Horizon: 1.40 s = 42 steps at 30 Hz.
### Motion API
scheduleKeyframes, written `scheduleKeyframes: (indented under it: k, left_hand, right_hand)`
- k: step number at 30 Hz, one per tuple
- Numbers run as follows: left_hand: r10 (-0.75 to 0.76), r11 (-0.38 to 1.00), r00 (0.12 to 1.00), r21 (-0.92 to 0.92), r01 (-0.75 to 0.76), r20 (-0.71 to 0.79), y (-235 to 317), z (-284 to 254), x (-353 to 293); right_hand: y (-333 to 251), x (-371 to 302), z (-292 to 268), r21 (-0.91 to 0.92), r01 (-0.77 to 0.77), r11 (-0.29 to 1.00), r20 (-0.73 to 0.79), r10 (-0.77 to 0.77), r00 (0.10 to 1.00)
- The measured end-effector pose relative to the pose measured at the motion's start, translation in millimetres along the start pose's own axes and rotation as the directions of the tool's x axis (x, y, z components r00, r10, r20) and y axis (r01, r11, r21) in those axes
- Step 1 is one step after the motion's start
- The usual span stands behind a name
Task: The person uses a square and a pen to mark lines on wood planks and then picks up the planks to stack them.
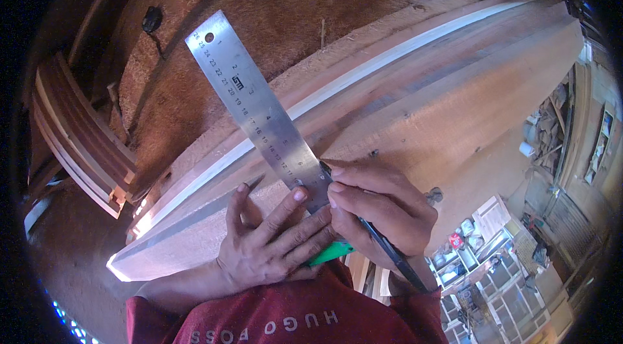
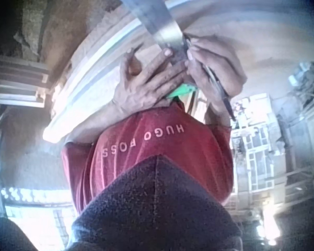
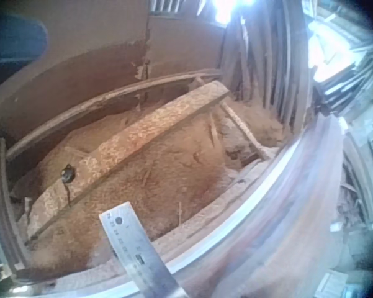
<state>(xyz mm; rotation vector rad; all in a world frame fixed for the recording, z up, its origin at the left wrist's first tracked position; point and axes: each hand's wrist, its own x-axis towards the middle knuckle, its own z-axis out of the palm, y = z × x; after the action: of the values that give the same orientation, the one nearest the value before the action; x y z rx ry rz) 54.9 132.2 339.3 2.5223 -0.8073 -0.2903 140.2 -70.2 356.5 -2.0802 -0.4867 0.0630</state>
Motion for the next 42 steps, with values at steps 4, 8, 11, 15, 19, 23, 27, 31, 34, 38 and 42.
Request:
scheduleKeyframes:
  k: [4, 8, 11, 15, 19, 23, 27, 31, 34, 38, 42]
  left_hand:
    - [0.003, 0.999, 1.0, 0.054, -0.005, 0.031, 0.0, -2.0, 4.8]
    - [0.01, 0.998, 0.999, 0.062, -0.012, 0.039, 1.9, -6.3, 7.0]
    - [0.011, 0.999, 0.999, -0.043, -0.008, 0.053, 0.6, -7.5, 3.9]
    - [0.0, 1.0, 0.997, 0.009, -0.001, 0.078, -0.5, -7.9, 3.1]
    - [0.009, 1.0, 0.995, -0.026, -0.007, 0.103, -0.1, -11.5, 3.3]
    - [-0.003, 0.999, 0.994, -0.04, 0.007, 0.112, 0.9, -11.8, 2.3]
    - [0.013, 0.999, 0.997, -0.036, -0.01, 0.075, 2.2, -13.9, 3.9]
    - [0.114, 0.993, 0.992, 0.032, -0.112, -0.052, 15.7, -18.7, -14.2]
    - [0.163, 0.987, 0.982, 0.034, -0.16, -0.094, 30.9, -45.1, -49.5]
    - [-0.173, 0.985, 0.98, -0.002, 0.174, -0.1, 9.5, -86.9, -106.2]
    - [-0.457, 0.888, 0.688, -0.331, 0.318, -0.564, -30.3, -90.2, -208.7]
  right_hand:
    - [-15.0, -11.6, -18.2, -0.066, -0.061, 0.996, 0.094, 0.067, 0.993]
    - [-28.9, -10.6, -30.5, -0.11, -0.158, 0.981, 0.148, 0.173, 0.974]
    - [-16.2, 14.7, -27.1, -0.06, -0.154, 0.986, 0.196, 0.163, 0.967]
    - [2.8, 64.6, -7.9, -0.034, 0.006, 0.999, 0.216, 0.001, 0.976]
    - [-5.8, 49.8, -7.0, 0.0, -0.005, 1.0, 0.114, 0.005, 0.994]
    - [-30.7, 4.2, -18.3, -0.064, -0.189, 0.98, 0.108, 0.195, 0.975]
    - [-42.8, -41.2, -46.6, -0.106, -0.193, 0.975, 0.137, 0.206, 0.969]
    - [-40.5, -78.3, -63.4, -0.086, -0.139, 0.987, -0.229, 0.116, 0.967]
    - [-45.6, -106.9, -61.6, 0.348, -0.164, 0.923, -0.527, 0.337, 0.781]
    - [-46.0, -128.9, -52.2, 0.392, -0.141, 0.909, -0.699, 0.394, 0.596]
    - [-50.0, -124.8, -28.9, 0.591, -0.009, 0.806, -0.724, 0.536, 0.434]
